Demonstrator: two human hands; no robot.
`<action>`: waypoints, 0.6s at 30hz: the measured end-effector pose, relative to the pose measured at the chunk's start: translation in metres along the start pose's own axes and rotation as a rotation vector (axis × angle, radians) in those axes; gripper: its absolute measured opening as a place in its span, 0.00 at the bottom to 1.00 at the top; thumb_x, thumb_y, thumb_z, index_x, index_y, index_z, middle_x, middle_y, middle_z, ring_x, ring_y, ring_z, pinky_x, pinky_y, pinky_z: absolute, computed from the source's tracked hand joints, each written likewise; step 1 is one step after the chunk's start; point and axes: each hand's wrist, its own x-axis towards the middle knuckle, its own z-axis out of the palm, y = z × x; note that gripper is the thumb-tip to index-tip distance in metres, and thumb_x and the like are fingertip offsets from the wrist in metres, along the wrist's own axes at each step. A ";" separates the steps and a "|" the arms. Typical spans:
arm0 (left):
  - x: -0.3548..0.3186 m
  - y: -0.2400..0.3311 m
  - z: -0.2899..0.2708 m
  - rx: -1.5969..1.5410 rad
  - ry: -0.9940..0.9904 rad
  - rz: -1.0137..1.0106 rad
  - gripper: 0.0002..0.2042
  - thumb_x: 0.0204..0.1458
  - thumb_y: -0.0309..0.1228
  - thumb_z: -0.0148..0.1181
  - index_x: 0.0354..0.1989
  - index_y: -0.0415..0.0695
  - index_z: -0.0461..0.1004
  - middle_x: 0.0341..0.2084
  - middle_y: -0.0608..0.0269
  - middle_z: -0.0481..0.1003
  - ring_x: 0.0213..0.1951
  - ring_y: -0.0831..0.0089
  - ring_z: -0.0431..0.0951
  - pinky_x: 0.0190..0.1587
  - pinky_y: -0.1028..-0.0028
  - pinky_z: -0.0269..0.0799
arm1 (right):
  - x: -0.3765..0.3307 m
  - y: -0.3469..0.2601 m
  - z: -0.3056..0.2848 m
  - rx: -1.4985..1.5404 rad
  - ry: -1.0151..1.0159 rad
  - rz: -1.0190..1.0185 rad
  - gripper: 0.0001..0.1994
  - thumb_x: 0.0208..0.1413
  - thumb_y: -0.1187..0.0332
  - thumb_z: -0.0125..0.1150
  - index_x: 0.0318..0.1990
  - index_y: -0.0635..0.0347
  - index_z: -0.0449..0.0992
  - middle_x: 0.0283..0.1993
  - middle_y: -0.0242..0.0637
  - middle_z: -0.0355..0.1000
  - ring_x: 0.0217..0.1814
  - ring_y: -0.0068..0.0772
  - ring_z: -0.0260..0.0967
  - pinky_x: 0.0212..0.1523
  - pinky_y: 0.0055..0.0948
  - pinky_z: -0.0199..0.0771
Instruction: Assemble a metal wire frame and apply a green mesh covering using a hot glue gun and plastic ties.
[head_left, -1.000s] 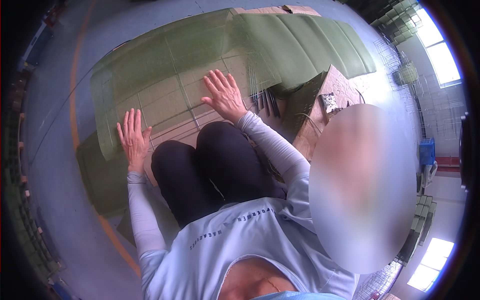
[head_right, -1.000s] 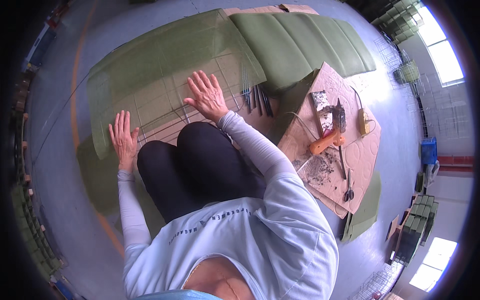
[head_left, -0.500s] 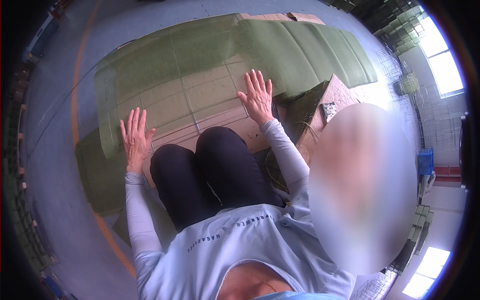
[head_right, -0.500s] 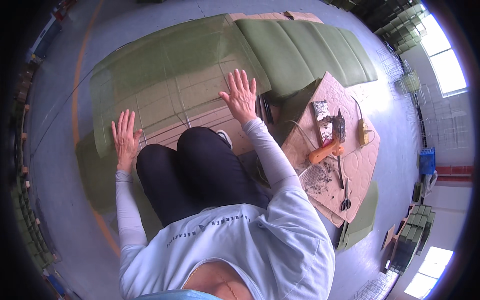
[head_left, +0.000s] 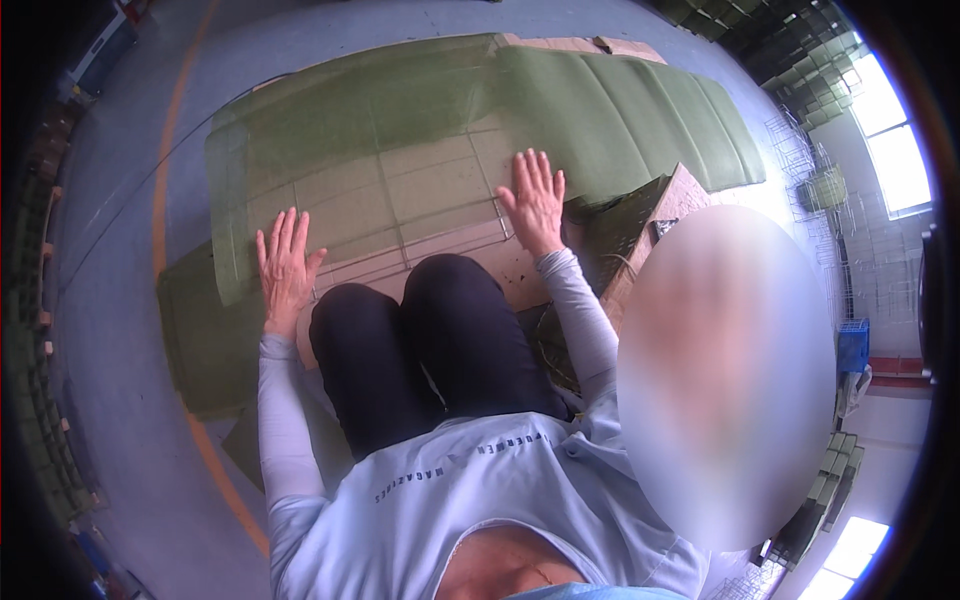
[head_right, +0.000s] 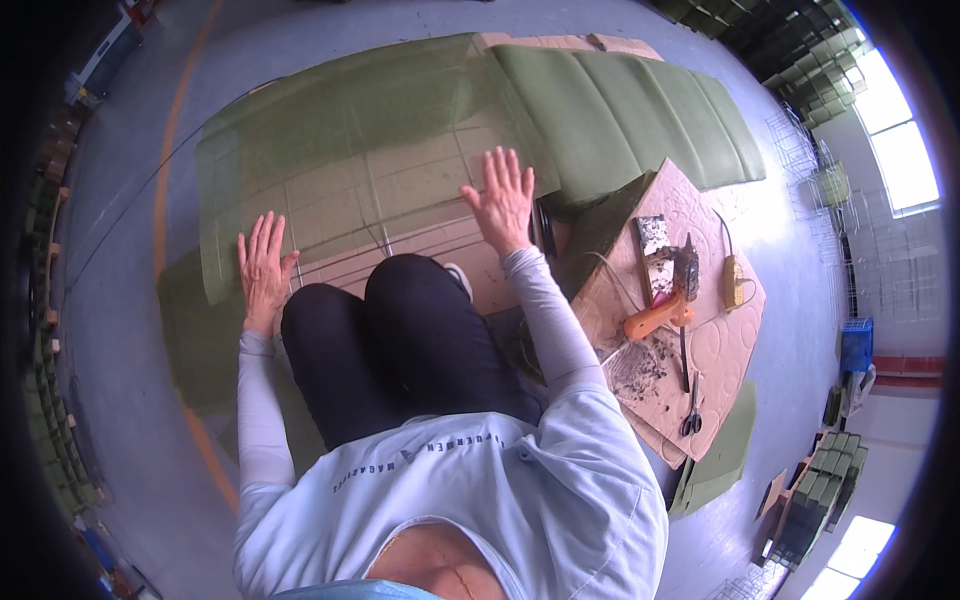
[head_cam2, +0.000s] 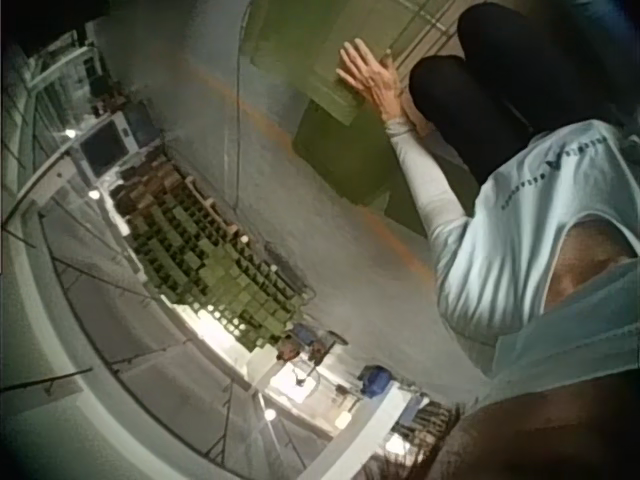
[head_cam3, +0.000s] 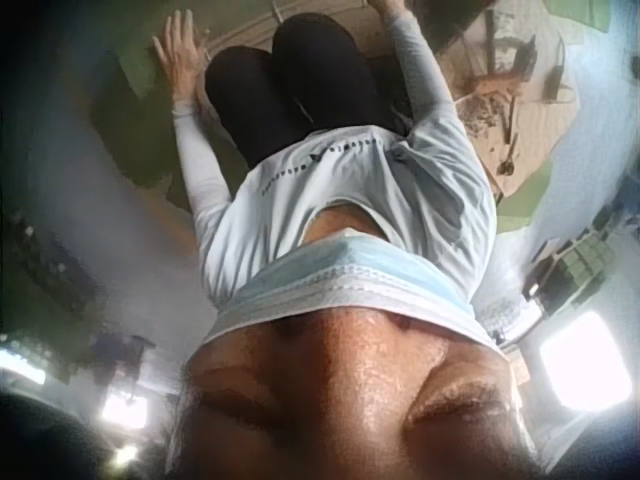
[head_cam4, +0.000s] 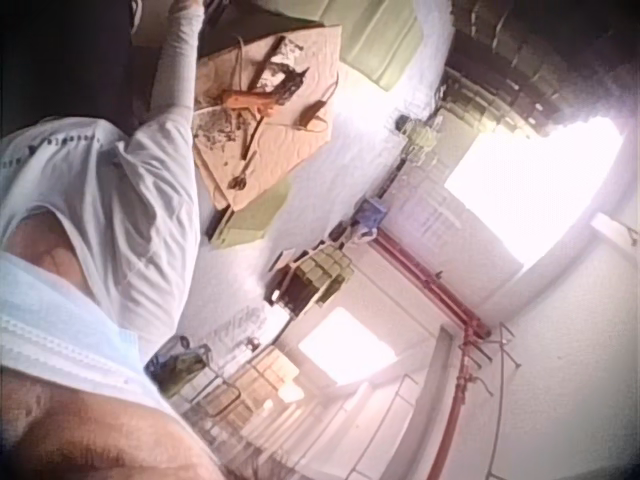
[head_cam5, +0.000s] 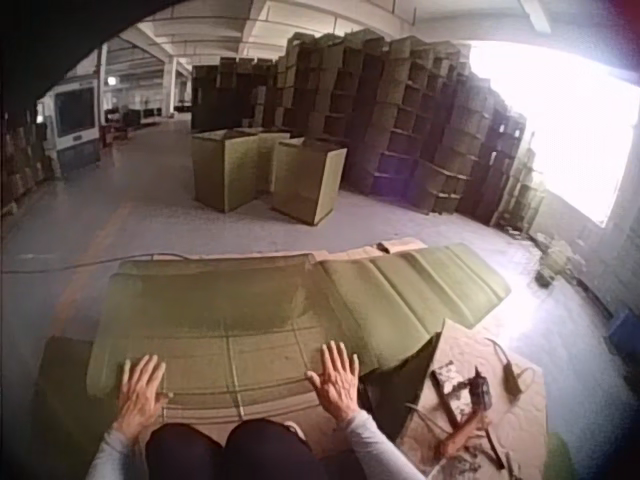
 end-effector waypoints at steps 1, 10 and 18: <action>0.001 0.000 -0.001 -0.016 0.013 0.008 0.33 0.57 0.58 0.39 0.65 0.49 0.58 0.65 0.60 0.57 0.66 0.62 0.54 0.68 0.51 0.41 | 0.001 0.005 -0.001 0.038 0.048 -0.004 0.36 0.56 0.45 0.51 0.66 0.59 0.56 0.71 0.42 0.49 0.75 0.42 0.39 0.71 0.50 0.35; 0.003 -0.001 0.004 -0.034 0.057 0.019 0.32 0.57 0.56 0.41 0.64 0.49 0.59 0.64 0.60 0.58 0.66 0.62 0.55 0.67 0.50 0.44 | 0.002 0.034 -0.009 -0.101 -0.017 0.060 0.30 0.62 0.49 0.42 0.65 0.59 0.57 0.72 0.37 0.50 0.76 0.37 0.37 0.70 0.52 0.35; 0.000 0.000 0.005 -0.039 0.052 0.022 0.32 0.57 0.58 0.39 0.65 0.50 0.59 0.64 0.61 0.57 0.65 0.62 0.55 0.67 0.51 0.44 | -0.009 0.036 -0.011 0.103 0.128 0.187 0.33 0.61 0.51 0.47 0.66 0.65 0.53 0.70 0.47 0.51 0.75 0.44 0.41 0.70 0.49 0.40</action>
